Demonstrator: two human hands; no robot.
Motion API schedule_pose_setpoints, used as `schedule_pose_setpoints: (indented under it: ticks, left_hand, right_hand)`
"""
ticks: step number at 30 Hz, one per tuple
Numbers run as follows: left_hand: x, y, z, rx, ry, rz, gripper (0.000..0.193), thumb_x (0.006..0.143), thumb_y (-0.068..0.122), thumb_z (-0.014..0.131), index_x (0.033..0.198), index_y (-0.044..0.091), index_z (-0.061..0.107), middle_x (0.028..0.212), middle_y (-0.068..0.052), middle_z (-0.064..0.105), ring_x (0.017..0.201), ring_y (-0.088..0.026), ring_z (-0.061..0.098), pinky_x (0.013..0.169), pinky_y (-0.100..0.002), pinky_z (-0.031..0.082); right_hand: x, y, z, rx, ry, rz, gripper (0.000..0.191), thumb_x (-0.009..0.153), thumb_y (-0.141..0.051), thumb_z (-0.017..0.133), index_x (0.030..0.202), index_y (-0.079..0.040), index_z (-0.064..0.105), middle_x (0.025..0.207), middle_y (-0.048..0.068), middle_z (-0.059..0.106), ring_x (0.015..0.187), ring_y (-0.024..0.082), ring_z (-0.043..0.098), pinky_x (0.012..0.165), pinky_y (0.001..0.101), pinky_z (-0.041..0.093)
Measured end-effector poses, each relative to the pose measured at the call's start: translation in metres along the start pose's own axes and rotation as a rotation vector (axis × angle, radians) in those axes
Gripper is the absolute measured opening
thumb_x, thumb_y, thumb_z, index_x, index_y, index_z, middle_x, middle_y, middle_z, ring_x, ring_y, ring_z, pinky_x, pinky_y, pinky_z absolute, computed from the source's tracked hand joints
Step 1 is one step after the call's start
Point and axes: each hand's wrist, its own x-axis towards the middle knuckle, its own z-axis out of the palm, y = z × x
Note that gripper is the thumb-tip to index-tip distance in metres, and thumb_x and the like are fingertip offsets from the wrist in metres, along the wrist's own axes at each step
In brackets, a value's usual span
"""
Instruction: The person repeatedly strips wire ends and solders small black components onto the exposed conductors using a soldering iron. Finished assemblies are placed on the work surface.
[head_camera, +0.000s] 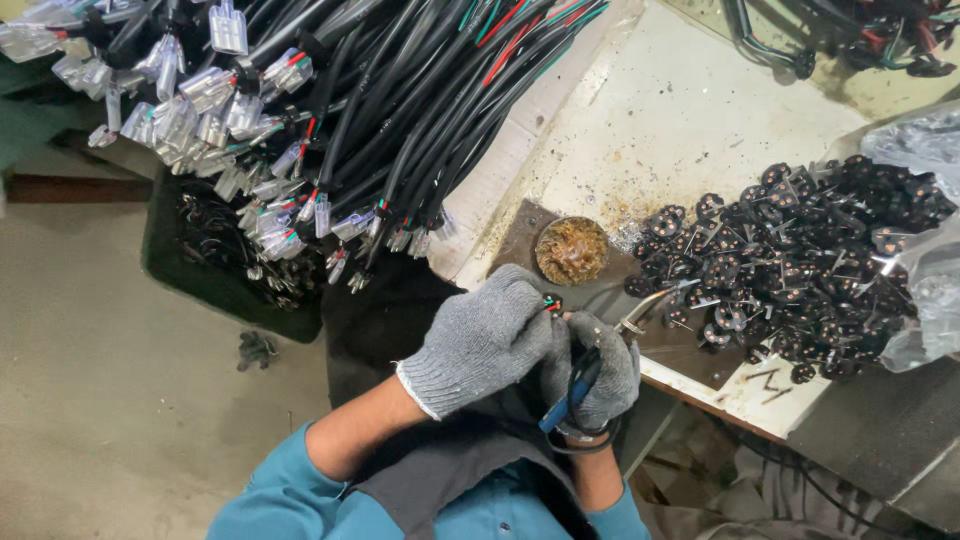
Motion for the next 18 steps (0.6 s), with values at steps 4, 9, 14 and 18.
schedule_pose_setpoints:
  ticks: [4, 9, 14, 18]
  left_hand:
    - [0.001, -0.001, 0.003, 0.070, -0.044, -0.023, 0.022, 0.088, 0.022, 0.073, 0.092, 0.008, 0.057, 0.095, -0.012, 0.059, 0.078, -0.033, 0.066, 0.058, -0.043, 0.051]
    - [0.003, 0.000, 0.005, 0.084, -0.061, -0.031, 0.022, 0.086, 0.021, 0.073, 0.091, 0.008, 0.056, 0.096, -0.013, 0.058, 0.076, -0.034, 0.066, 0.057, -0.044, 0.051]
    - [0.003, 0.001, 0.004, 0.073, -0.060, -0.031, 0.020, 0.087, 0.019, 0.071, 0.091, 0.009, 0.055, 0.096, -0.012, 0.058, 0.075, -0.033, 0.066, 0.058, -0.044, 0.051]
    - [0.003, 0.000, 0.003, 0.098, -0.066, -0.023, 0.022, 0.087, 0.022, 0.073, 0.090, 0.008, 0.055, 0.094, -0.013, 0.058, 0.073, -0.033, 0.066, 0.056, -0.044, 0.050]
  right_hand:
    - [-0.002, 0.005, -0.001, 0.006, -0.009, -0.030, 0.017, 0.090, -0.006, 0.082, 0.100, -0.003, 0.069, 0.094, 0.011, 0.075, 0.085, 0.027, 0.073, 0.083, 0.0372, 0.056]
    - [-0.015, 0.017, -0.014, 0.360, 0.070, 0.359, 0.025, 0.098, -0.021, 0.068, 0.112, 0.000, 0.067, 0.102, 0.014, 0.073, 0.088, 0.026, 0.070, 0.080, 0.0352, 0.056]
    - [-0.040, 0.032, -0.034, 0.604, 0.085, 0.555, 0.024, 0.105, -0.023, 0.062, 0.115, -0.002, 0.067, 0.098, 0.013, 0.072, 0.082, 0.023, 0.069, 0.074, 0.0363, 0.058]
    - [-0.053, 0.041, -0.033, 0.283, -0.087, 0.161, 0.024, 0.103, -0.024, 0.062, 0.112, -0.002, 0.068, 0.097, 0.013, 0.072, 0.083, 0.024, 0.070, 0.076, 0.0374, 0.058]
